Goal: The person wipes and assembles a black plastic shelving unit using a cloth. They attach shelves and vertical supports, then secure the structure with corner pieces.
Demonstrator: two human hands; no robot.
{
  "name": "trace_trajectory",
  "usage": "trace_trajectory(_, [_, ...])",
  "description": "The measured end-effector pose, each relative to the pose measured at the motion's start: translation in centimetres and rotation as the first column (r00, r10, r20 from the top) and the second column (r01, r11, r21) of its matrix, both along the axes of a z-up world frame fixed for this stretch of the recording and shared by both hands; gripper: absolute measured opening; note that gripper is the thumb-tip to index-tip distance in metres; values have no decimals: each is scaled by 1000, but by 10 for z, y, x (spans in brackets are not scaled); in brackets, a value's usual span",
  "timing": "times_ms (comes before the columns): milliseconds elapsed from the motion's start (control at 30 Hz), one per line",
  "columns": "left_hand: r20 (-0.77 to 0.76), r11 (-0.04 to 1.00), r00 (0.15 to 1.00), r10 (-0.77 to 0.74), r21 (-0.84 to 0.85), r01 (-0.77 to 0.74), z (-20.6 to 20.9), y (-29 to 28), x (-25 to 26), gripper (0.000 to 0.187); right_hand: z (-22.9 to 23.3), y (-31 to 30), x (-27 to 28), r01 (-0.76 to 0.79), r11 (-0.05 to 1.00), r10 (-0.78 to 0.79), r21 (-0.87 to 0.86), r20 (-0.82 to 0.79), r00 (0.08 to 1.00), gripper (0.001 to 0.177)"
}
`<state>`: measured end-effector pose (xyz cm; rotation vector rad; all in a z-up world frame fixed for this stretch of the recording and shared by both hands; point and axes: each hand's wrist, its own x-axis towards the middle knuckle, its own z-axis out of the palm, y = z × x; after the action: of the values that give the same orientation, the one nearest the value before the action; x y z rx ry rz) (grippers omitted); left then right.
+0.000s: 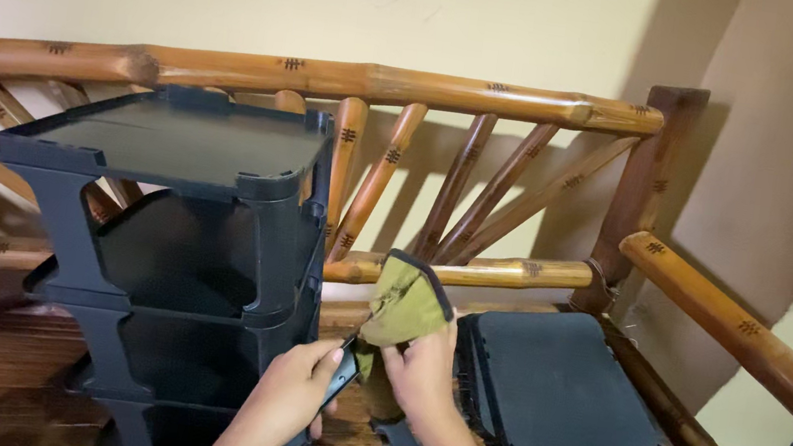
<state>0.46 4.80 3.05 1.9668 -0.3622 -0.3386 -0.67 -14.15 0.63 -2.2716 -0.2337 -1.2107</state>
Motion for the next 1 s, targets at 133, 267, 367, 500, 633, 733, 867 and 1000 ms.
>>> trace_trajectory(133, [77,992,997,17,124,-26,10,7,-12,35,-5,-8,8,-342,858,424,384,-152,893,28])
trace_trajectory(267, [57,998,997,61,16,-62,-2,-4,-11,33,-14,-2,4,-103,936,174,337,-188,967,24])
trace_trajectory(367, [24,989,998,49,-139,-46,-17,-15,-4,35,-17,2,6,89,980,-104,178,76,992,31])
trace_trajectory(500, [13,947,998,64,-317,-57,-25,-24,8,39,-12,-22,22,-78,705,95,705,15,995,29])
trace_trajectory(633, [-50,856,995,81,-509,-95,-22,-19,16,37,-12,-82,20,-251,294,332,922,148,931,35])
trace_trajectory(733, [-74,814,997,26,-577,-64,-21,-19,18,44,-16,-101,10,-54,411,483,910,-168,859,39])
trace_trajectory(867, [124,901,987,99,-432,-36,-32,-32,17,42,-32,-61,5,-123,626,547,770,-322,773,42])
trace_trajectory(1000, [343,950,924,167,-308,-58,-40,-58,2,36,-31,-25,4,-146,265,559,953,-28,829,33])
